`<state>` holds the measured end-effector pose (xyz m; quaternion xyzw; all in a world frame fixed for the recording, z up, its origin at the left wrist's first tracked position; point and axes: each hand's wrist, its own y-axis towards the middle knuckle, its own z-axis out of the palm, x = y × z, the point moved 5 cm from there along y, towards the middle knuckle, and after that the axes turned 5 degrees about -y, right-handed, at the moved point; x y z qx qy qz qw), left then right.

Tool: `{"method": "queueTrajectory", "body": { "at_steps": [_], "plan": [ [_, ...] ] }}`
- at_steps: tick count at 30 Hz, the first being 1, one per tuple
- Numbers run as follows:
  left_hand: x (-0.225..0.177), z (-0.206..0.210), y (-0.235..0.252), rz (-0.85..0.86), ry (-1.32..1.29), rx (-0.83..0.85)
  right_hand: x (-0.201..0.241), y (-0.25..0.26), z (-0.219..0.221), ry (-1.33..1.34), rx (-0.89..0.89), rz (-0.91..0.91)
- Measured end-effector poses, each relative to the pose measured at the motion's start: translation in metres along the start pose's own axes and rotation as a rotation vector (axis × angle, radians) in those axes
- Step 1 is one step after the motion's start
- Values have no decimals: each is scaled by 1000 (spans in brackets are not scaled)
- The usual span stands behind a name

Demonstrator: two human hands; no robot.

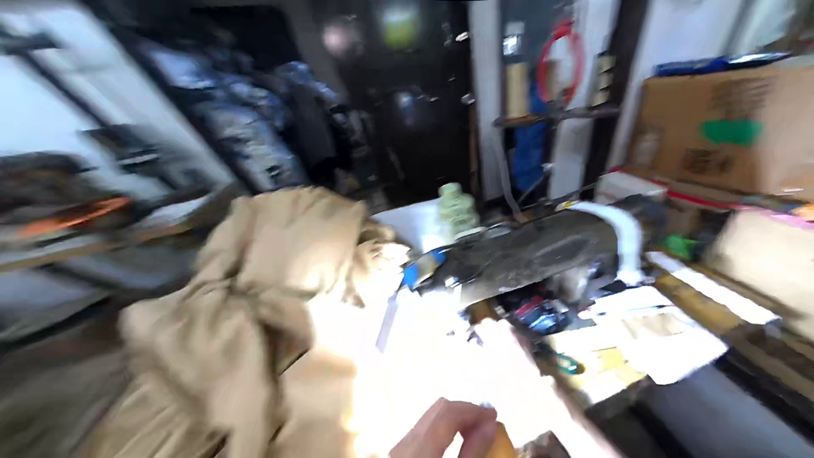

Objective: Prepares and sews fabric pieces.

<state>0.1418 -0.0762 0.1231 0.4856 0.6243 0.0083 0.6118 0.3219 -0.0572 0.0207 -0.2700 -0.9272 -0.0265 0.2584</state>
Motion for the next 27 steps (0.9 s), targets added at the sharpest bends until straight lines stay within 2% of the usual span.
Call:
{"method": "queueTrajectory", "body": {
  "at_steps": [1, 3, 4, 6, 8, 14, 17, 19, 21, 25, 27],
  "plan": [
    [16, -4, -3, -77, -27, -22, -8, 2, 6, 142, -149, 8],
    [46, -10, -13, -197, -76, -111, -16, -14, 13, 544, -307, -66],
    [60, -12, -20, -252, -95, -157, -16, -31, 18, 746, -291, -137],
    [79, -12, -34, -326, -126, -208, -11, -64, 38, 1053, -114, -284],
    [87, -11, -43, -347, -116, -231, 5, -89, 49, 1200, 75, -317],
    [84, -32, -63, -236, -58, -199, 1, -120, 41, 1098, 130, -261],
    [89, -39, -76, -201, -64, -175, -10, -121, 35, 912, 103, -382],
    [95, -39, -83, -251, -151, -214, -15, -122, 30, 700, 49, -449],
    [102, -34, -88, -340, -276, -260, -14, -125, 24, 553, -42, -436],
    [107, -23, -91, -635, -499, -401, -16, -126, 21, 550, -147, -355],
    [109, -19, -92, -706, -565, -444, -19, -123, 21, 566, -172, -338]
  ]
}}
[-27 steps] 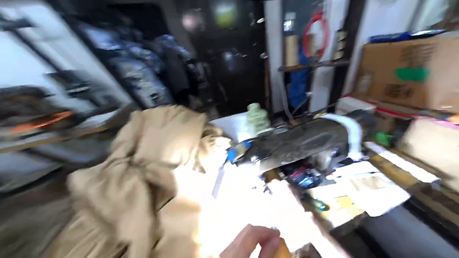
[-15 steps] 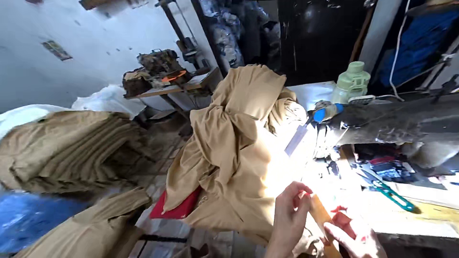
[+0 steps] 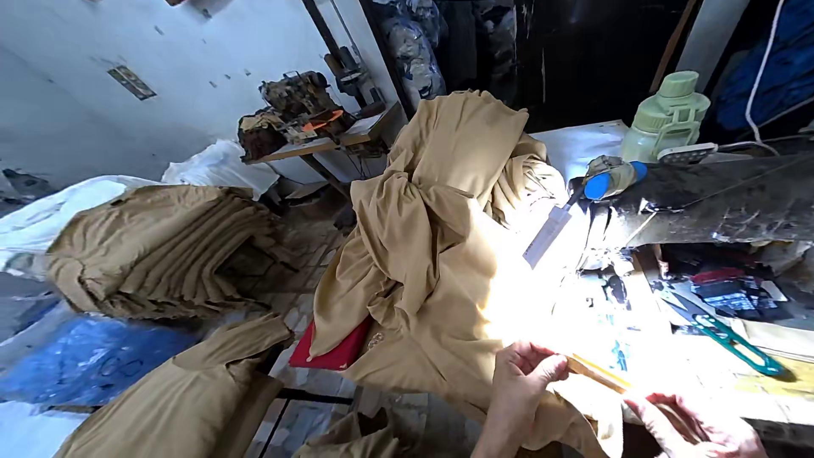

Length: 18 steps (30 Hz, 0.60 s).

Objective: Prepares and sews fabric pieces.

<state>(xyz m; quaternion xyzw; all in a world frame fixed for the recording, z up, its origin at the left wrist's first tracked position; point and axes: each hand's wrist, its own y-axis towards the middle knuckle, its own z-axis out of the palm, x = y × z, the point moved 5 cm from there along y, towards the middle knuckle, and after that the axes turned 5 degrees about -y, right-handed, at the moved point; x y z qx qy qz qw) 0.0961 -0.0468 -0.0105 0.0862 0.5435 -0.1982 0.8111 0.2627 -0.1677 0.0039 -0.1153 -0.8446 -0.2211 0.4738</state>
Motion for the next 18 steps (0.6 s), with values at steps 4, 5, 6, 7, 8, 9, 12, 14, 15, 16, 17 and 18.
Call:
{"method": "queueTrajectory", "body": {
  "at_steps": [4, 5, 6, 7, 8, 9, 12, 14, 15, 16, 17, 18],
  "plan": [
    [8, 0, 0, -50, -83, -9, -6, 2, -2, -13, -39, 4],
    [9, 0, 0, -51, -89, -4, -6, 3, -2, -13, -43, 4],
    [10, 0, 0, -48, -94, 1, -7, 3, -2, -8, -48, 3],
    [10, 0, 1, -35, -87, 10, -9, 4, -1, -2, -54, 1],
    [9, 1, 3, -6, -58, 24, -10, 4, -1, 3, -65, -3],
    [7, 2, 7, 50, 11, 45, -12, 5, 0, 8, -72, -5],
    [-6, 13, 26, 375, 588, 78, -13, 11, 7, 14, -33, -17],
    [-8, 30, 39, 515, 1040, 74, -11, 17, 18, -25, 52, -23],
    [-4, 39, 46, 495, 1165, 117, -12, 20, 24, -58, 109, -11],
    [3, 44, 55, 445, 1232, 187, -13, 23, 29, -106, 152, -1],
    [12, 46, 64, 483, 1274, 230, -12, 26, 31, -151, 168, 4],
    [20, 47, 71, 532, 1289, 259, -11, 29, 33, -186, 163, 6]
  ]
}}
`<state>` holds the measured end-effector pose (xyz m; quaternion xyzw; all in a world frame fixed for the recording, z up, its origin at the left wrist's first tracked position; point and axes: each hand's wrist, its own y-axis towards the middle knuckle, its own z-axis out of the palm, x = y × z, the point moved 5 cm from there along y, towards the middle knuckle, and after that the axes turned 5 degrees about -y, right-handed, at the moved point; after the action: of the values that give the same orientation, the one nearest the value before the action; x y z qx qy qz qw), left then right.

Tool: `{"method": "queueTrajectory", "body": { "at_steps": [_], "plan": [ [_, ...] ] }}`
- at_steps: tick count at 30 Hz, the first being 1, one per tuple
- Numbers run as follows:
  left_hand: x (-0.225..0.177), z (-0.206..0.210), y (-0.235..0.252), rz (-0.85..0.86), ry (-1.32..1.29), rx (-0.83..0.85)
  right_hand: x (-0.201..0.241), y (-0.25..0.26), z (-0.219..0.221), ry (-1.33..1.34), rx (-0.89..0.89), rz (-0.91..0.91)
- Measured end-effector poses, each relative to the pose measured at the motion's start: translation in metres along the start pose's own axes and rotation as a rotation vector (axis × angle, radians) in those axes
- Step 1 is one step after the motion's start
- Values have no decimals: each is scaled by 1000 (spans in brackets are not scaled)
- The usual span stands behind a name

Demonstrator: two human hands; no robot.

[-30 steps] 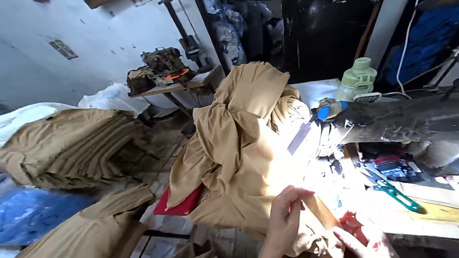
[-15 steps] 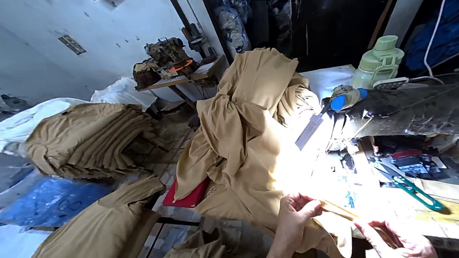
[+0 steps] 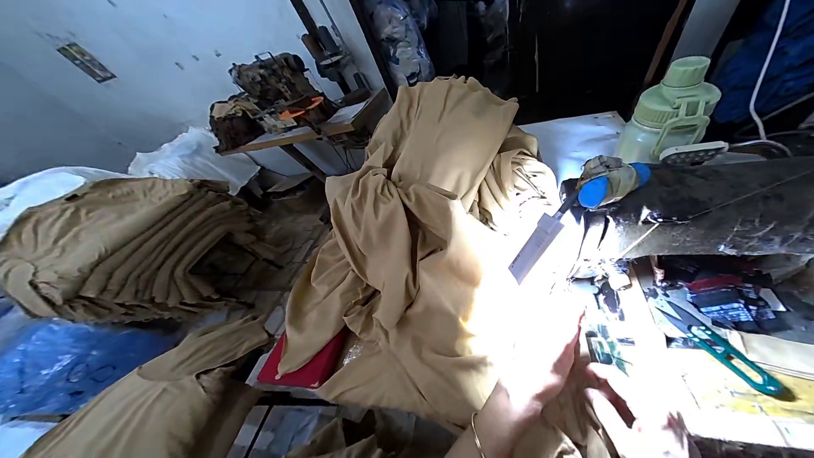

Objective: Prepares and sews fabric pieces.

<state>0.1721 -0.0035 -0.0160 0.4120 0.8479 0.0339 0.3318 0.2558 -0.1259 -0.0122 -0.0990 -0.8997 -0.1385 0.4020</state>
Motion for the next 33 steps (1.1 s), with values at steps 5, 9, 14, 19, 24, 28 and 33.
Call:
{"method": "queueTrajectory", "body": {
  "at_steps": [5, 9, 14, 19, 24, 28, 33],
  "plan": [
    [-10, -7, 13, -211, -72, 179, -1, 9, 2, -50, 33, 54],
    [3, 0, 5, -211, -15, 277, 9, 13, -3, 10, 143, 189],
    [14, 0, -2, -103, -112, 164, -18, 3, -2, -52, 107, 149],
    [38, 6, 3, -118, -274, 195, -28, 32, -3, -259, 146, 121],
    [48, 5, 19, -33, -134, 144, -15, 61, 1, -128, 96, -45],
    [38, -6, 41, -80, -127, 206, 28, 115, -10, 16, 153, 293],
    [53, 3, 46, 104, 71, 53, -31, 69, 13, -385, 110, 107]
  ]
}}
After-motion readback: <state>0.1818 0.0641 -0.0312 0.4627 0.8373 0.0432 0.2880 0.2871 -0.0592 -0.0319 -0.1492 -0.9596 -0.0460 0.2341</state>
